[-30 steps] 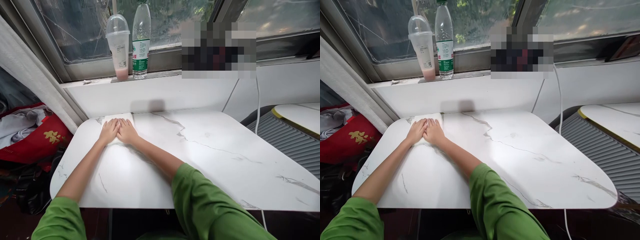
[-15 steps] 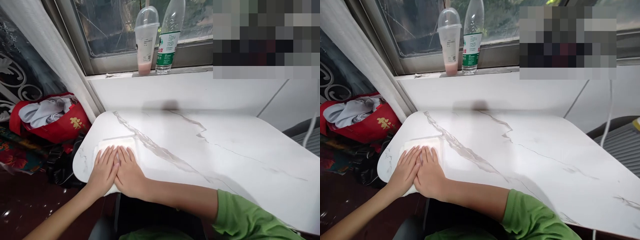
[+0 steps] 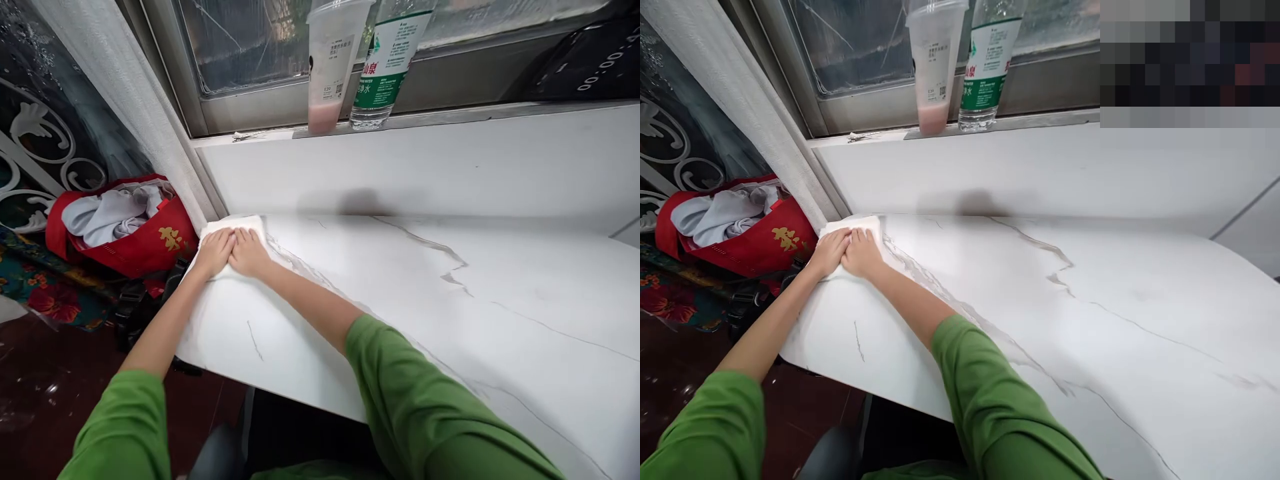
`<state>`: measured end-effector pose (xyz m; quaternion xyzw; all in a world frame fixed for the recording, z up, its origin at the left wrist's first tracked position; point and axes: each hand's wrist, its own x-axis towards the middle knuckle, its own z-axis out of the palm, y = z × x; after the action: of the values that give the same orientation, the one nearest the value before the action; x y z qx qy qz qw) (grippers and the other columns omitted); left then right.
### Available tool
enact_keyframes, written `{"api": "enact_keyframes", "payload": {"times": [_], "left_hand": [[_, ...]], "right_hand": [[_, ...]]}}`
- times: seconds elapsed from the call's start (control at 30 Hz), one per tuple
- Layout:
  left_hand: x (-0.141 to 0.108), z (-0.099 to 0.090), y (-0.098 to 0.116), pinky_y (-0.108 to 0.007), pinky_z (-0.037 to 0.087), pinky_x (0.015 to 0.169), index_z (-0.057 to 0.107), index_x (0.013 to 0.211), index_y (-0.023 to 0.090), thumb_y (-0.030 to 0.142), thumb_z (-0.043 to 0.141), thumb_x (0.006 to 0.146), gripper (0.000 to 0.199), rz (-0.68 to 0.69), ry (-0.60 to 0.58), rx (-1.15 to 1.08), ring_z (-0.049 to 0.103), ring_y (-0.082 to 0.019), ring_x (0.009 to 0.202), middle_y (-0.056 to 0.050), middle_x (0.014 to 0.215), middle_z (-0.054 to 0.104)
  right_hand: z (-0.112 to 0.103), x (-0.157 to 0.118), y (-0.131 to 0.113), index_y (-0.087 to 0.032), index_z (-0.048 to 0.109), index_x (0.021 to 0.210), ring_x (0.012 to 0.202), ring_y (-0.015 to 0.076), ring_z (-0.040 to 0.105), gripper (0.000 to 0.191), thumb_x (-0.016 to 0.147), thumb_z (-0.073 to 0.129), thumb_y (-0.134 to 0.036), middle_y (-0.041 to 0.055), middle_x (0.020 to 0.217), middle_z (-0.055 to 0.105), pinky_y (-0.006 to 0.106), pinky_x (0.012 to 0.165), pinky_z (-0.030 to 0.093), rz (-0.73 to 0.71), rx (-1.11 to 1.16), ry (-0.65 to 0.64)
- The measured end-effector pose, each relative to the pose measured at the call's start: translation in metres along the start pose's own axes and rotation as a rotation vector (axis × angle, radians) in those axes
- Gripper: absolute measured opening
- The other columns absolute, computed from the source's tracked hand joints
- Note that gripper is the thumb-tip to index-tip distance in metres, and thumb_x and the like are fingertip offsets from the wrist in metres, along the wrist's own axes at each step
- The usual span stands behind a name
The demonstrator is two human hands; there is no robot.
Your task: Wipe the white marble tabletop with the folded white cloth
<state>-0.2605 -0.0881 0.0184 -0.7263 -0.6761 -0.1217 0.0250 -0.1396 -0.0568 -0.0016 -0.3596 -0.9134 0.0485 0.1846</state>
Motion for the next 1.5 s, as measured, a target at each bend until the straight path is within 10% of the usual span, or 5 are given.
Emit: {"api": "enact_keyframes", "payload": {"times": [0.17,0.33,0.83,1.3,1.5], "left_hand": [[0.059,0.017,0.010,-0.038,0.028,0.110,0.046,0.125,0.020,0.032,0.019,0.103,0.037,0.020,0.017,-0.039,0.043,-0.017,0.124,-0.003,0.133,0.052],[0.052,0.016,0.016,-0.041,0.025,0.112,0.044,0.128,0.021,0.032,0.018,0.103,0.038,0.046,0.019,-0.056,0.040,-0.016,0.128,-0.003,0.137,0.049],[-0.148,0.000,0.144,-0.049,0.018,0.115,0.031,0.142,0.006,0.029,0.023,0.100,0.049,0.379,-0.022,-0.008,0.019,-0.026,0.142,-0.015,0.151,0.029],[0.060,0.037,0.116,-0.043,0.024,0.112,0.050,0.113,0.016,0.026,0.024,0.101,0.030,0.202,0.047,-0.165,0.048,-0.018,0.120,-0.008,0.125,0.057],[0.076,0.043,0.120,-0.041,0.023,0.113,0.052,0.111,0.018,0.026,0.029,0.100,0.027,0.200,0.080,-0.196,0.048,-0.018,0.120,-0.006,0.125,0.057]], "right_hand": [[0.001,0.027,0.049,0.001,0.036,0.140,0.137,0.0266,0.029,0.055,0.092,0.028,-0.024,0.0183,0.146,0.038,0.042,0.113,0.015,0.093,-0.005,0.020],[-0.002,0.018,0.050,0.001,0.038,0.140,0.137,0.0263,0.030,0.055,0.092,0.028,-0.024,0.0195,0.146,0.037,0.042,0.114,0.014,0.090,-0.017,0.024],[-0.068,-0.221,-0.013,-0.004,0.023,0.147,0.142,0.0331,0.010,0.067,0.087,0.043,-0.025,0.0212,0.151,0.025,0.053,0.114,0.019,-0.160,-0.001,0.016],[-0.045,-0.061,0.112,0.001,0.036,0.140,0.135,0.0252,0.032,0.054,0.092,0.032,-0.024,0.0187,0.144,0.041,0.041,0.114,0.017,0.118,-0.082,0.034],[-0.044,-0.056,0.123,-0.001,0.035,0.142,0.138,0.0238,0.028,0.053,0.094,0.029,-0.024,0.0169,0.148,0.036,0.041,0.115,0.016,0.169,-0.077,0.031]]}}
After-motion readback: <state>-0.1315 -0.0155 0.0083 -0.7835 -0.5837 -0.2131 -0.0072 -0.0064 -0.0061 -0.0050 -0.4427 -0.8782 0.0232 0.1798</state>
